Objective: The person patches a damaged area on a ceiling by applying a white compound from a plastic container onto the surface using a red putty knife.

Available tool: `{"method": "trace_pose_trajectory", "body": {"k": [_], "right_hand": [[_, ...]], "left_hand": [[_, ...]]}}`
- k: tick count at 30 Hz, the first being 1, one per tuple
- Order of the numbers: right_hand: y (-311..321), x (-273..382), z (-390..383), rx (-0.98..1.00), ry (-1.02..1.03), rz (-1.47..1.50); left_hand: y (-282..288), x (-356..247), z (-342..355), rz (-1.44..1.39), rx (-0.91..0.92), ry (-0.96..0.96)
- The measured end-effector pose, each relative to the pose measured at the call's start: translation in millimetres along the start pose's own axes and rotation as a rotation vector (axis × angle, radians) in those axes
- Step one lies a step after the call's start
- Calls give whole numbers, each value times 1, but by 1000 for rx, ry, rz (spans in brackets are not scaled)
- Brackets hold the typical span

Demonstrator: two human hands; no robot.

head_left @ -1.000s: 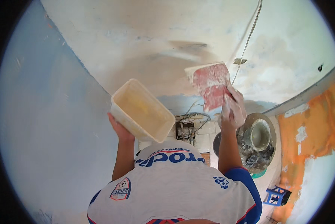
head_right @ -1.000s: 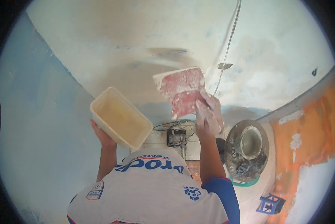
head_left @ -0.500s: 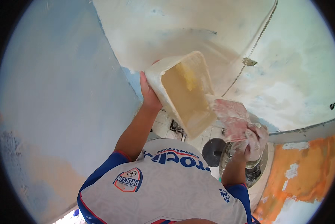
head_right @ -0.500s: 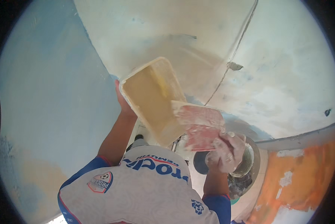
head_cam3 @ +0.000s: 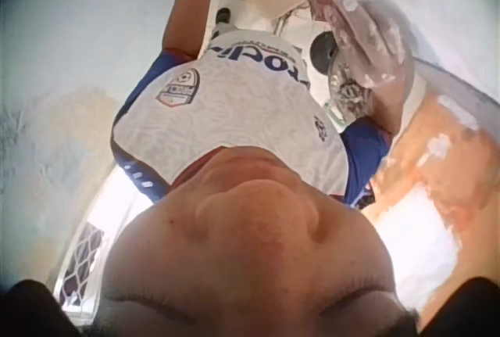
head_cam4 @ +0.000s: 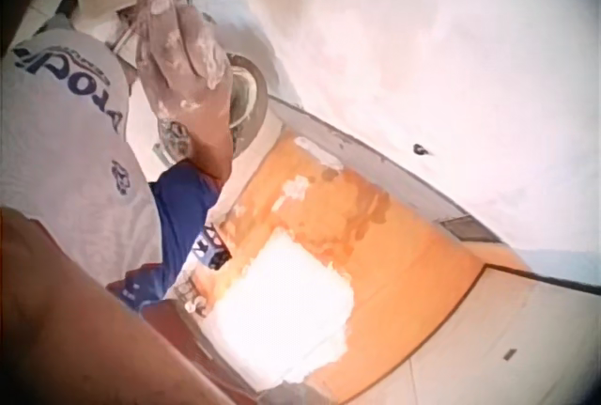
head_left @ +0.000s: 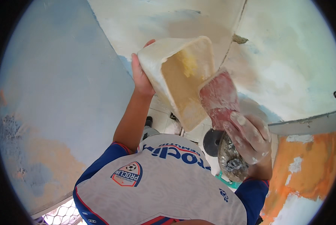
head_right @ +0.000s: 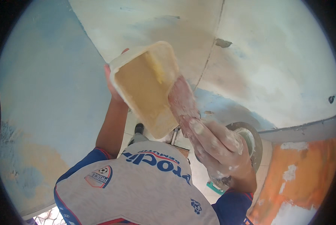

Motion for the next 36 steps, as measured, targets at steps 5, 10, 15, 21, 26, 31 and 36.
{"method": "trace_pose_trajectory", "body": {"k": [5, 10, 15, 21, 26, 31, 36], "right_hand": [[0, -10, 17, 285, -50, 93], [-8, -4, 11, 374, -24, 80], [-12, 2, 13, 415, -194, 125], [-18, -3, 9, 375, 40, 119], [-25, -2, 7, 354, 47, 139], [-30, -6, 0, 348, 25, 208], [-34, -2, -7, 325, -150, 321]], "left_hand": [[-5, 26, -13, 53, -108, 58], [-7, 34, -28, -84, -67, 115], [-3, 38, -27, -78, 5, 94], [-11, 35, -29, -124, 49, 103], [-8, 33, -31, -104, 46, 92], [2, 36, -32, -120, 81, 93], [8, 43, -32, -162, 34, 143]]}}
Point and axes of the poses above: each hand's wrist, its own z-axis towards the middle knuckle, its own y-axis out of the back of the hand, x = y × z, the point moved 3 cm from there along z, towards the middle knuckle, and after that the axes turned 13 degrees about -x, right-handed, at the moved point
